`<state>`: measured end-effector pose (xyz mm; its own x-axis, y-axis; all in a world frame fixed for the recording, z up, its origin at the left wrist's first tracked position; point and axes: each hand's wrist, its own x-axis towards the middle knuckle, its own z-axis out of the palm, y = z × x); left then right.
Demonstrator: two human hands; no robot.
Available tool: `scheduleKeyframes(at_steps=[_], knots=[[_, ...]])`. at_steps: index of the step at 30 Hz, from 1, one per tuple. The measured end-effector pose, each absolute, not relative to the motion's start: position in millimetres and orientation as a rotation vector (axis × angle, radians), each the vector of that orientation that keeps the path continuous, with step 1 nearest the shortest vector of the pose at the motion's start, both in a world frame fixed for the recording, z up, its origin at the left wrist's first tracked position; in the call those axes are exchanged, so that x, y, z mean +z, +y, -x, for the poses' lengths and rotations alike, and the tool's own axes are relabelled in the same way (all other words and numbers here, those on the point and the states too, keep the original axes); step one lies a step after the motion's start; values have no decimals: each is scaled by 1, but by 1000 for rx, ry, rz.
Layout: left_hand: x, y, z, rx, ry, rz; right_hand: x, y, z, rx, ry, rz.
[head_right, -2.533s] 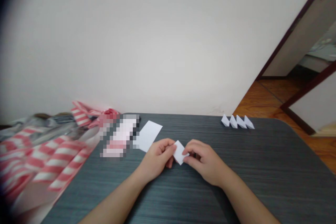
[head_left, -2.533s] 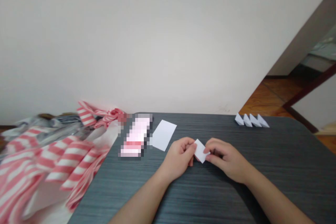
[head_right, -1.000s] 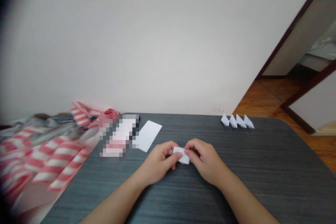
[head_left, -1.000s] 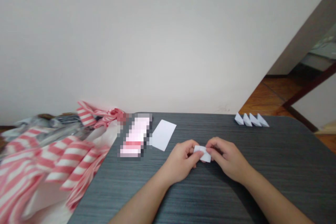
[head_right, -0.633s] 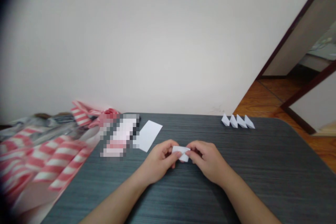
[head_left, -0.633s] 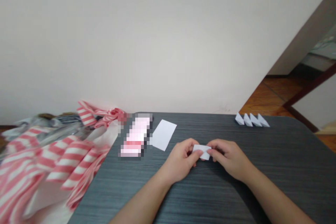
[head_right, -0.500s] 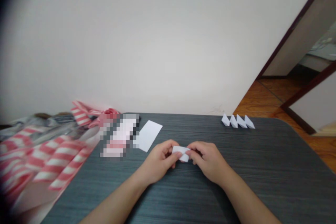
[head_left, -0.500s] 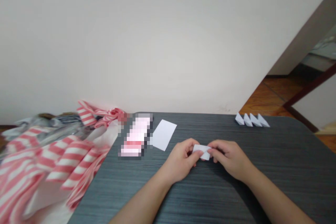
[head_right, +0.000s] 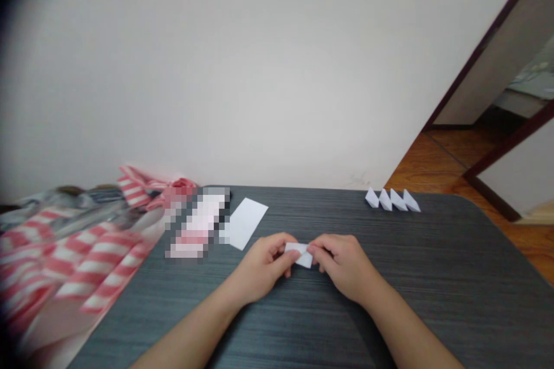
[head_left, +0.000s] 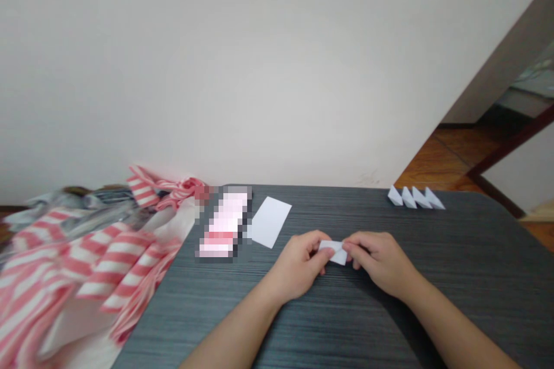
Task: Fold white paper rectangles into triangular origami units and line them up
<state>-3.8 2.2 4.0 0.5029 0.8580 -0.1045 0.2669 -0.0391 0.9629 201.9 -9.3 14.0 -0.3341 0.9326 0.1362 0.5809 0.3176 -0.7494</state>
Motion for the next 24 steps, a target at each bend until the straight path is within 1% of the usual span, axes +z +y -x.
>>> scheduleKeyframes(at_steps=[20, 24], knots=[[2, 2, 4, 675, 1010, -1557, 14, -9, -202, 1032, -1916, 1359], [2, 2, 3, 665, 1027, -1561, 12, -9, -204, 1036, -1880, 1380]])
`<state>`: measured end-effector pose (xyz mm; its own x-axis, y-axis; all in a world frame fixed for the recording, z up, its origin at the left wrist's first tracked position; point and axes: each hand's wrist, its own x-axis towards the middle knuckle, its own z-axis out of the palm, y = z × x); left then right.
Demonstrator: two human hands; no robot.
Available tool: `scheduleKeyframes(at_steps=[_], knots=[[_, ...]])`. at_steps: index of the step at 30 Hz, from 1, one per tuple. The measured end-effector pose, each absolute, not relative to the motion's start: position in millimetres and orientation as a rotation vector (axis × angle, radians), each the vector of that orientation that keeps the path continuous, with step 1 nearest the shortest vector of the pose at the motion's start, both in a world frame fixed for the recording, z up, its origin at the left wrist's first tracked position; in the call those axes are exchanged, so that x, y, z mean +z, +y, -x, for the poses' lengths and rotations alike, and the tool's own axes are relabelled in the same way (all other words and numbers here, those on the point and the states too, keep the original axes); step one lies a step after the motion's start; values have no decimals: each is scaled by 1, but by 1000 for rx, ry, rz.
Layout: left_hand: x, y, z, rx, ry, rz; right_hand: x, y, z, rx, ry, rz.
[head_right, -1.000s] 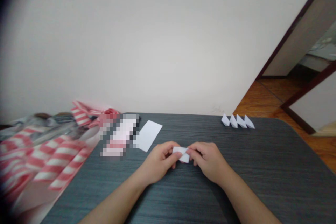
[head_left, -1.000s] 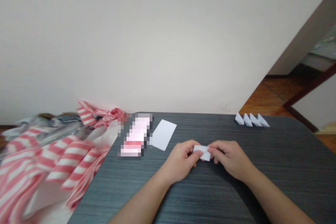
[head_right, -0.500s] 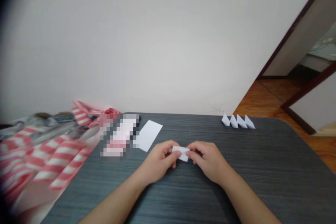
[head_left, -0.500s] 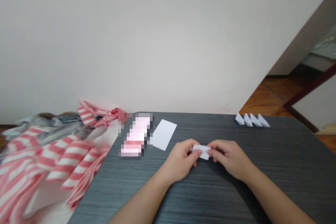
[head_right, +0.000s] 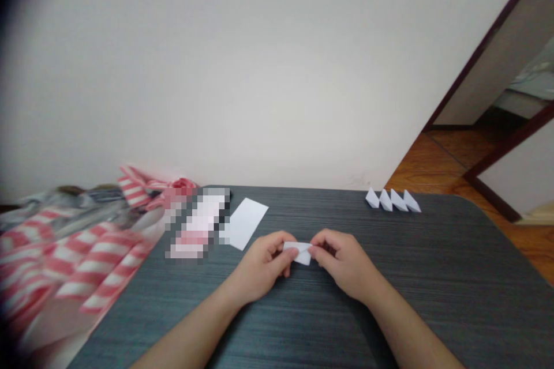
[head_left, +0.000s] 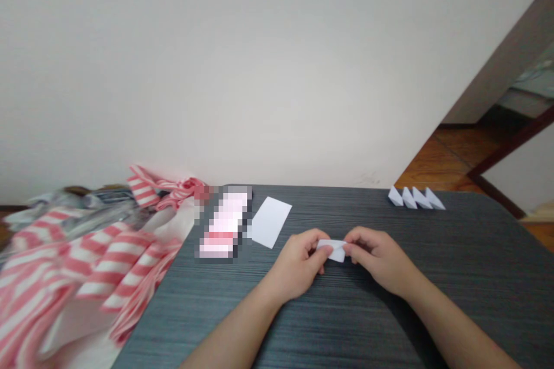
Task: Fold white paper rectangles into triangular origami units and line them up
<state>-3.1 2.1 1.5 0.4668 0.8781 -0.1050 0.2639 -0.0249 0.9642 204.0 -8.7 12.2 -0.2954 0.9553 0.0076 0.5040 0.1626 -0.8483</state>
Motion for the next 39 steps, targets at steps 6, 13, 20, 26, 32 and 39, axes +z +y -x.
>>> scheduleKeyframes(at_steps=[6, 13, 20, 26, 32, 39], knots=[[5, 2, 3, 661, 1031, -1574, 12, -8, -205, 944, -1931, 1344], [9, 2, 4, 646, 1028, -1585, 18, -8, -205, 847, -2000, 1314], [7, 2, 4, 660, 1034, -1582, 13, -8, -205, 969, -1892, 1376], [8, 2, 4, 660, 1036, -1582, 14, -8, -204, 1044, -1860, 1405], [0, 2, 3, 673, 1041, -1563, 7, -6, -209, 1039, -1848, 1400], [0, 2, 3, 670, 1028, -1562, 7, -7, -208, 1060, -1885, 1386]])
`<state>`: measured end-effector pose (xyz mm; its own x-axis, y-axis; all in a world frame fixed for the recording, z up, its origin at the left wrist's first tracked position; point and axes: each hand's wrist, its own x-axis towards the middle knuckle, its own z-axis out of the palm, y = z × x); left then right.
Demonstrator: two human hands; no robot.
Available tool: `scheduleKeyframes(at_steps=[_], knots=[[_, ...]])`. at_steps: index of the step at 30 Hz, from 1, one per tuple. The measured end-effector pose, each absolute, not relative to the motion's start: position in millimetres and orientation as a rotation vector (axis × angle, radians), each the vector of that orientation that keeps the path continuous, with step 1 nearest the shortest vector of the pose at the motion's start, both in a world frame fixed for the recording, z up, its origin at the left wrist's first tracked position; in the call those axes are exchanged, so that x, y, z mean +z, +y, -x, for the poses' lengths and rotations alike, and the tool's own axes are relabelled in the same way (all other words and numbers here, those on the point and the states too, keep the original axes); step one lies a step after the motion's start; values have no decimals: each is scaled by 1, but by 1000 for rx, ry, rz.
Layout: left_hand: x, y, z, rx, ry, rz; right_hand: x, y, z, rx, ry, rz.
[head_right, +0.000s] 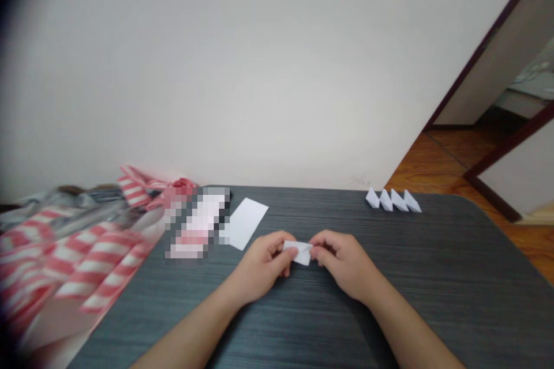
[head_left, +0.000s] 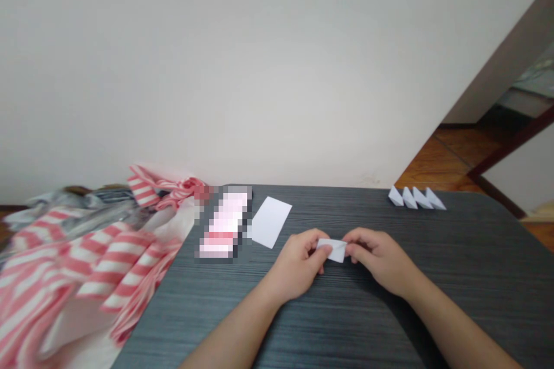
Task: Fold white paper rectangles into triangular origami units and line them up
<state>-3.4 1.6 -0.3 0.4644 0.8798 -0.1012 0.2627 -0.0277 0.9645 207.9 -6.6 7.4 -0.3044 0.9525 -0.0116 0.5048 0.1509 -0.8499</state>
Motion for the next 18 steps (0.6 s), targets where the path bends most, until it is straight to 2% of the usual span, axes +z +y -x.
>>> scheduleKeyframes(at_steps=[6, 18], knots=[[4, 1, 4, 657, 1014, -1579, 16, -8, -203, 989, -1914, 1332], [4, 2, 5, 640, 993, -1574, 15, -9, -201, 1052, -1874, 1320]])
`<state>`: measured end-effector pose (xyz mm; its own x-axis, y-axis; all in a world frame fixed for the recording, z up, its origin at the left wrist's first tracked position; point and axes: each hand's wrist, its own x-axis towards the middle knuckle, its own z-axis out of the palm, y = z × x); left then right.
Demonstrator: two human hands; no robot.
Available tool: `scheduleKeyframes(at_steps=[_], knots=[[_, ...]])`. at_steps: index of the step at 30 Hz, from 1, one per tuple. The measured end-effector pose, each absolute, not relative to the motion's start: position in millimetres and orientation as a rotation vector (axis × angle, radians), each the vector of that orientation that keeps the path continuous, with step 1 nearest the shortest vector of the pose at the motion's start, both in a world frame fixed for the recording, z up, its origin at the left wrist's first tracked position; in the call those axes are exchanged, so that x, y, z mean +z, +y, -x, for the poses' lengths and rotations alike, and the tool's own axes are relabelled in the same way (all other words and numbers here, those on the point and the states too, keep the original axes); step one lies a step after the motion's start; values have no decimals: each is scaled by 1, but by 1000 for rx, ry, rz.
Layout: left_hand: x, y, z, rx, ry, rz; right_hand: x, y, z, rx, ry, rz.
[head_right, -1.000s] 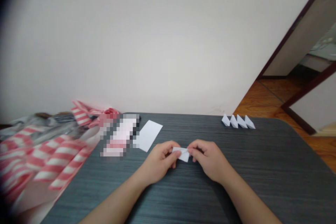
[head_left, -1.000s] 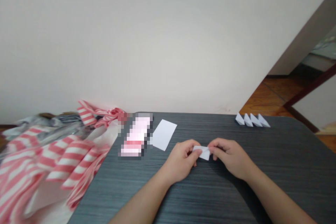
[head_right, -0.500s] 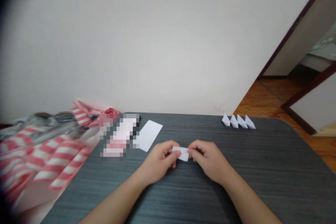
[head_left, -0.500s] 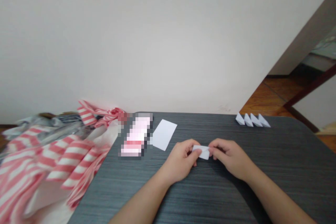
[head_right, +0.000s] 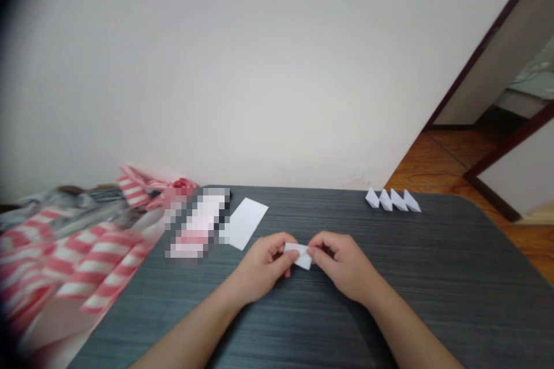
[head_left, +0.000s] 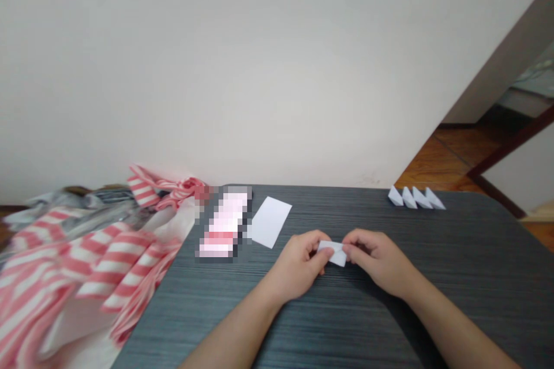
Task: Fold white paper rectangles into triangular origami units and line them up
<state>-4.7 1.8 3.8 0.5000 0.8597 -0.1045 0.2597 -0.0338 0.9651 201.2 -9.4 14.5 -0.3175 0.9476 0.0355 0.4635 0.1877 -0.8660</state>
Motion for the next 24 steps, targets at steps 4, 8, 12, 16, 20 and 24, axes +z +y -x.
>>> scheduleKeyframes(at_steps=[4, 8, 12, 16, 20, 24], knots=[[5, 2, 5, 644, 988, -1583, 15, -8, -200, 1023, -1890, 1324], [5, 2, 5, 641, 993, -1594, 16, -9, -199, 1017, -1896, 1321], [6, 2, 5, 638, 997, -1591, 17, -10, -199, 1025, -1889, 1334], [7, 1, 5, 640, 988, -1583, 17, -10, -199, 1016, -1897, 1337], [7, 2, 5, 637, 993, -1591, 17, -10, -198, 1011, -1900, 1332], [7, 2, 5, 634, 998, -1586, 16, -10, -199, 991, -1915, 1328]])
